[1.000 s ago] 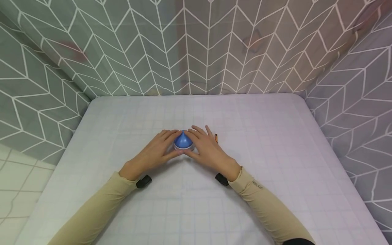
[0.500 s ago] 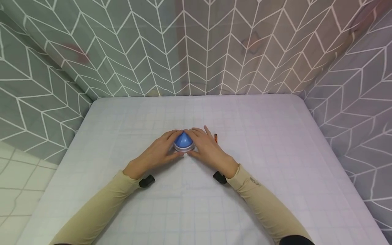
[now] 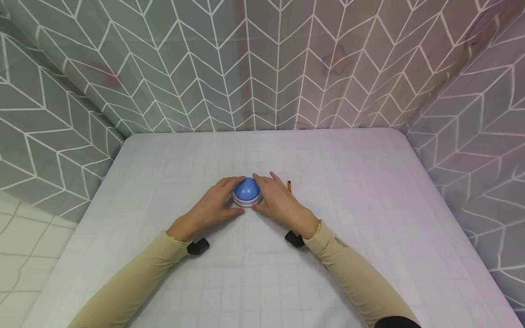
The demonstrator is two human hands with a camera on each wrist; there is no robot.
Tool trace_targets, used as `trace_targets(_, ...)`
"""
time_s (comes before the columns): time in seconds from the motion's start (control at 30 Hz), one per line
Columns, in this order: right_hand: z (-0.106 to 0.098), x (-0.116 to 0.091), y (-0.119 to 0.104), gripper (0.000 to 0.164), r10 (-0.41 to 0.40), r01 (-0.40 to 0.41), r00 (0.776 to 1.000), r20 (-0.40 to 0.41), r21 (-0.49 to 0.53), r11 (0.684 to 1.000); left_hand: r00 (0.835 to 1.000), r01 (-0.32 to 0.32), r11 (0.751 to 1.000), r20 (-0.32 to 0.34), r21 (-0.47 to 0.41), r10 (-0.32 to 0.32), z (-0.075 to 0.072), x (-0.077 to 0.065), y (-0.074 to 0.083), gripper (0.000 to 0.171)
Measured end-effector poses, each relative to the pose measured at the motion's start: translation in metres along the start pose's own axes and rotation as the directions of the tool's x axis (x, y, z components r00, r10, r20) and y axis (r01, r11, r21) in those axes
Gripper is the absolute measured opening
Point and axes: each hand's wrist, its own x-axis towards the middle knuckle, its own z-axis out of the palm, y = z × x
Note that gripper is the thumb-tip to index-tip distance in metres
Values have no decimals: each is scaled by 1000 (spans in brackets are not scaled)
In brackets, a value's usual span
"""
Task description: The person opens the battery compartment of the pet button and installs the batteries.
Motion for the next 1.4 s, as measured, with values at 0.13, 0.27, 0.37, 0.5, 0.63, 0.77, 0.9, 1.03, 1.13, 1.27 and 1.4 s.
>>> trace_targets(0.13, -1, -2, 1, 81, 47, -47, 999, 5, 22, 999, 1000, -19, 1000, -22, -15, 18, 1, 1, 0, 82)
trace_targets(0.27, -1, -3, 2, 84, 63, -63, 998, 3, 76, 995, 1000, -6, 1000, -21, -27, 5, 1, 0, 1, 81)
trace_targets(0.37, 0, -2, 3, 86, 54, -54, 999, 0, 136, 989, 1000, 16, 999, -8, -34, -17, 1, -1, 2, 82)
trace_targets(0.5, 2, -5, 5, 83, 42, -39, 999, -10, 201, 979, 999, 35, 999, -9, -28, -35, 3, -4, 2, 81)
trace_targets(0.63, 2, -11, 7, 71, 14, -5, 999, -35, 256, 967, 999, 32, 998, -32, -61, -34, 5, -5, 2, 79)
trace_targets(0.77, -1, -16, 9, 61, 9, -2, 1000, -22, 304, 953, 998, 31, 993, -45, -114, -36, 7, -5, 0, 77)
trace_targets(0.9, -3, -19, 8, 60, 21, -24, 1000, 14, 301, 953, 998, 37, 986, -45, -162, -45, 9, -7, -1, 75)
trace_targets(1.03, -8, -20, 6, 59, 42, -47, 999, 25, 277, 960, 996, 60, 969, -44, -239, -73, 9, -7, 0, 72)
trace_targets(1.13, -11, -18, 4, 53, 40, -38, 999, -2, 264, 964, 994, 73, 947, -56, -314, -95, 9, -5, 0, 67)
trace_targets(1.27, -14, -14, 4, 44, 33, -21, 999, -40, 268, 963, 990, 60, 928, -96, -367, -101, 7, -2, -2, 58)
trace_targets(1.4, -15, -9, 3, 37, 27, -12, 998, -48, 287, 958, 986, 50, 927, -129, -373, -105, 4, 0, -3, 47)
